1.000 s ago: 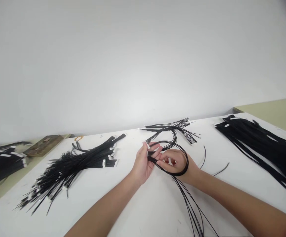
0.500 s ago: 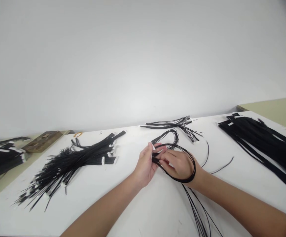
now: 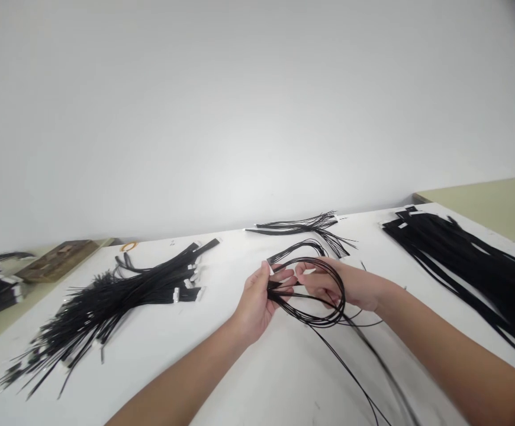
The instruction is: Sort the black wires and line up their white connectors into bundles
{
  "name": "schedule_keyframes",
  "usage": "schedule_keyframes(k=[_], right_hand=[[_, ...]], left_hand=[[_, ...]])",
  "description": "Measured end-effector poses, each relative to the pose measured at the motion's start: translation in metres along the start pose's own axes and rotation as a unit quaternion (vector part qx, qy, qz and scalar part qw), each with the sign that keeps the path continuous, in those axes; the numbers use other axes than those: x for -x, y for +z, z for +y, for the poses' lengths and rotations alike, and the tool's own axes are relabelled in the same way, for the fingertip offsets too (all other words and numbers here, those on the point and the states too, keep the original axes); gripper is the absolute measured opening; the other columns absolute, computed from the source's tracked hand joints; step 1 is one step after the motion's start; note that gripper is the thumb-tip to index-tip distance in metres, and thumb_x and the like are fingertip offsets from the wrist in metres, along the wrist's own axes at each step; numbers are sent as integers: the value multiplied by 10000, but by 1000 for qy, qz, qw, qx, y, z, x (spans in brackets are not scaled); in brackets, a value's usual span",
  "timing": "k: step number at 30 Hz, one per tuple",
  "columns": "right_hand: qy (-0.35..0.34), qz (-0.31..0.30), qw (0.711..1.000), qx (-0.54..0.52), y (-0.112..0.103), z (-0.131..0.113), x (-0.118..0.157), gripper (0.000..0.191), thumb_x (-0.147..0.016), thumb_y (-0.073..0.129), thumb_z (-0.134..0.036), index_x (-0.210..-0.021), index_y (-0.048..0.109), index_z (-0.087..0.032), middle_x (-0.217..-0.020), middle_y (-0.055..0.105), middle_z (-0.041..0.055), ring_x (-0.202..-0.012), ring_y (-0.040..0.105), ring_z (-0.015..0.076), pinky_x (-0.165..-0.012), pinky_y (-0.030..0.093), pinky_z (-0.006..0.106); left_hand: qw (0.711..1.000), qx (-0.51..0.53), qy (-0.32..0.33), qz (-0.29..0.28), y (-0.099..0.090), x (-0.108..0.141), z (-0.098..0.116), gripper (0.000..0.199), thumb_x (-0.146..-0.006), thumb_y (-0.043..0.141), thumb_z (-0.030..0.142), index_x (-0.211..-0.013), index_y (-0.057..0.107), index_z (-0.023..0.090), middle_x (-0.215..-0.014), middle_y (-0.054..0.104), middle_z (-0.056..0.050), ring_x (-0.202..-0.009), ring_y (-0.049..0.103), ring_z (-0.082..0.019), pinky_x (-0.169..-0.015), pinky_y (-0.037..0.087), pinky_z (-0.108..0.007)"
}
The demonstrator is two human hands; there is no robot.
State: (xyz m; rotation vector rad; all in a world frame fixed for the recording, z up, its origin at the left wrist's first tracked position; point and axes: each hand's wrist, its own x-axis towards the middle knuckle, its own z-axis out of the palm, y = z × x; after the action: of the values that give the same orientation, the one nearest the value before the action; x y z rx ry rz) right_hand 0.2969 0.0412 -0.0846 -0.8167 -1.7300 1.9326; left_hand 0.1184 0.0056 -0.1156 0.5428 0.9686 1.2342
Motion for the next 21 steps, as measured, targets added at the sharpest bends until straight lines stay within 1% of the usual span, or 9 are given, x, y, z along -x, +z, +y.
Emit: schedule_keyframes(k=[2, 4, 6, 10, 13, 15, 21], right_hand=[[22, 42, 997, -64, -9, -4, 3, 272, -768, 622, -435, -805, 474, -209, -519, 257, -89, -472, 202, 67, -432, 231, 201], [31, 77, 990, -114, -16, -5, 3, 268, -757, 637, -416, -826, 477, -212, -521, 232, -92, -465, 182, 64, -421, 226, 196], [34, 80, 985, -148, -21, -5, 3, 254, -751, 647, -387, -832, 482, -212, -526, 226, -91, -457, 187, 62, -413, 237, 192], [22, 53, 983, -176, -28, -9, 6, 242, -760, 651, -353, -844, 473, -212, -531, 200, -93, -456, 166, 58, -406, 230, 179], [4, 29, 985, -172, -34, -12, 12, 226, -788, 624, -348, -836, 449, -212, -522, 203, -97, -447, 129, 55, -406, 216, 179], [-5, 9, 987, -161, -37, -12, 15, 217, -802, 606, -342, -814, 435, -209, -504, 215, -100, -434, 132, 53, -413, 220, 184], [-85, -49, 987, -127, -43, -14, 23, 204, -822, 582, -328, -786, 422, -207, -477, 289, -98, -418, 200, 53, -478, 259, 215]], left_hand=[[1000, -2, -1, 13, 1, 0, 2, 386, -770, 605, 474, -966, 573, 143, -959, 678, -127, -784, 673, -185, -690, 546, -277], [1000, -8, 0, 12, 2, 1, 3, 404, -768, 600, 489, -980, 573, 146, -995, 670, -136, -811, 673, -191, -693, 550, -281], [1000, -11, 0, 8, 3, 2, 4, 410, -768, 597, 494, -983, 571, 146, -996, 669, -139, -790, 675, -188, -681, 551, -284], [1000, -9, -7, -1, 4, 4, 6, 417, -769, 586, 507, -979, 565, 147, -951, 677, -136, -755, 678, -190, -684, 551, -300], [1000, -8, -6, -6, 5, 6, 7, 412, -776, 574, 513, -972, 560, 150, -917, 681, -122, -755, 679, -191, -690, 551, -298], [1000, -10, 1, -6, 5, 6, 9, 407, -781, 569, 510, -978, 557, 153, -896, 683, -113, -736, 678, -183, -663, 551, -284], [1000, -15, 24, 9, 2, 0, 14, 390, -791, 564, 497, -982, 548, 158, -833, 686, -89, -675, 671, -161, -582, 542, -242]])
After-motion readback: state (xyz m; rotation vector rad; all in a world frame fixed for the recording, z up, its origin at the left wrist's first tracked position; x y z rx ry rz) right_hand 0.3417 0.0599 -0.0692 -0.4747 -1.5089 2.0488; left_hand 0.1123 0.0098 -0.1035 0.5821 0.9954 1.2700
